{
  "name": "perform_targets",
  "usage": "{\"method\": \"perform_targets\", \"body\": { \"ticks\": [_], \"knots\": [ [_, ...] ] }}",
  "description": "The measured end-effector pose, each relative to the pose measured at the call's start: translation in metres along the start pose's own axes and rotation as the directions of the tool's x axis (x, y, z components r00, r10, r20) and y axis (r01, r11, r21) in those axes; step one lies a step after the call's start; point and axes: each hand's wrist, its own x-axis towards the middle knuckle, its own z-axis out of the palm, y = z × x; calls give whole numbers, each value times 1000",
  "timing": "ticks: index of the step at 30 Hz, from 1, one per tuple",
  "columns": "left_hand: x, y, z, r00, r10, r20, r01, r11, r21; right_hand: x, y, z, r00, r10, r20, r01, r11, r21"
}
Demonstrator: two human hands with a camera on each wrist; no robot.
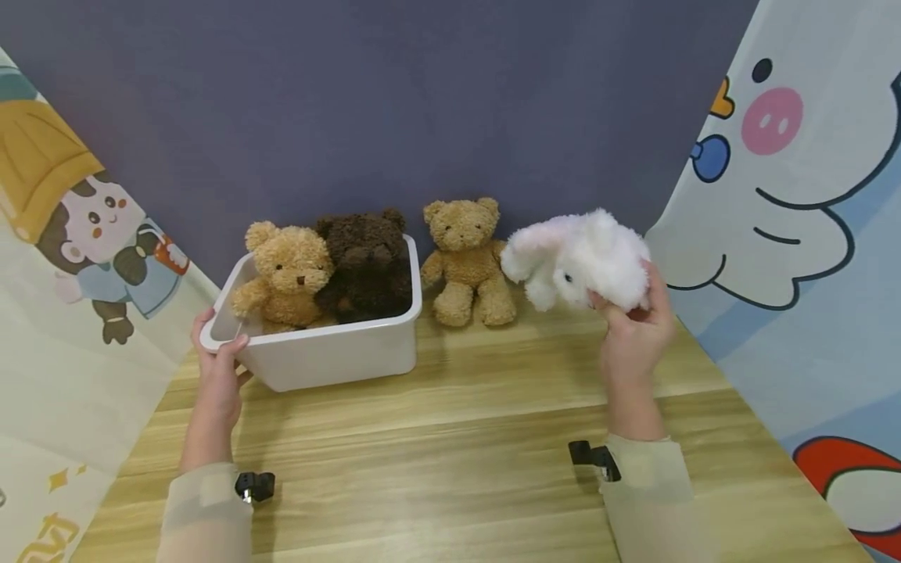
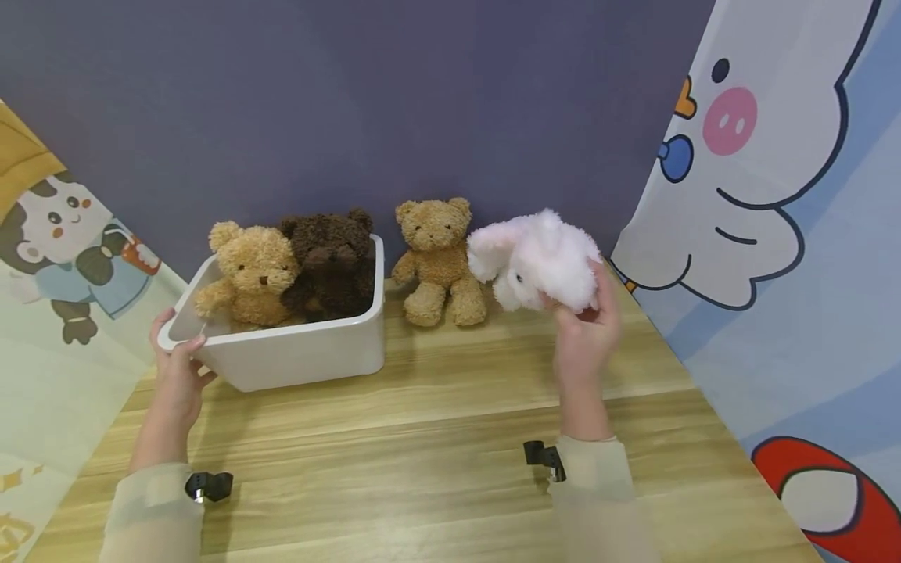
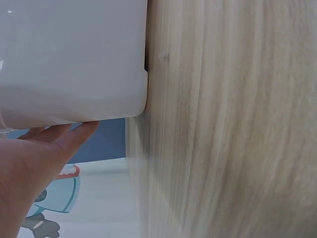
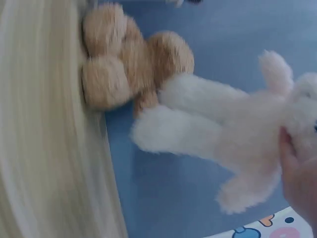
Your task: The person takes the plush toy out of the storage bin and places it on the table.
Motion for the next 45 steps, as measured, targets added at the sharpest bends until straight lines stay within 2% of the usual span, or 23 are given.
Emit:
{"method": "perform_targets", "body": {
  "ticks": [3,5,8,10,13,15,17,19,22,24,26,28,31,33,34,35,37,40,41,42,43,45],
  "knots": [
    [0,0,1,1000,2,8,-2,1000,11,19,1,-9,994,81,70,-67,980,-185],
    [0,1,2,1000,5,8,-5,1000,11,30,3,-13,987,109,118,-61,933,-356],
    [1,0,2,1000,10,-2,-10,1000,2,43,5,-17,973,118,197,11,835,-550],
    [1,0,2,1000,10,-7,-10,1000,3,50,6,-18,961,126,248,59,779,-624],
    [1,-1,1,1000,7,-8,-7,1000,6,59,5,-18,937,163,308,94,732,-674],
    [1,-2,1,1000,10,-8,-10,1000,12,64,4,-16,914,208,348,112,696,-709],
    [1,-2,1,1000,16,-10,-16,1000,14,68,2,-13,879,256,402,146,659,-738],
    [0,-1,1,1000,22,-11,-21,1000,15,72,2,-7,828,310,467,200,616,-762],
    [0,-1,1,1000,28,-12,-28,1000,12,77,1,4,728,402,555,301,540,-786],
    [0,-2,1,999,30,-13,-30,1000,8,79,1,12,660,457,596,383,478,-791],
    [0,-2,1,999,32,-18,-32,999,7,82,1,18,607,496,621,452,428,-783],
    [0,-3,0,999,33,-21,-33,999,5,86,2,23,568,515,642,506,396,-766],
    [0,-4,0,999,31,-19,-31,999,7,94,6,25,532,533,658,556,366,-746],
    [1,-5,0,999,30,-17,-30,1000,6,99,8,25,522,552,650,563,349,-749],
    [1,-6,0,999,31,-17,-31,1000,6,102,10,24,526,560,640,555,344,-757],
    [1,-6,0,999,30,-14,-30,1000,6,105,11,23,537,566,625,541,338,-770],
    [1,-6,1,999,32,-12,-32,999,7,111,11,22,575,565,591,487,344,-803],
    [2,-7,1,999,36,-12,-36,999,8,116,10,23,643,544,538,377,387,-842],
    [2,-7,1,999,38,-13,-38,999,9,118,9,24,659,541,522,342,402,-849],
    [1,-7,1,999,42,-18,-41,999,10,119,8,25,669,542,509,309,420,-854],
    [2,-7,0,999,44,-21,-44,999,11,119,8,26,670,552,496,284,426,-859],
    [2,-7,0,999,49,-20,-48,999,16,121,8,29,663,572,482,259,429,-865]
  ]
}}
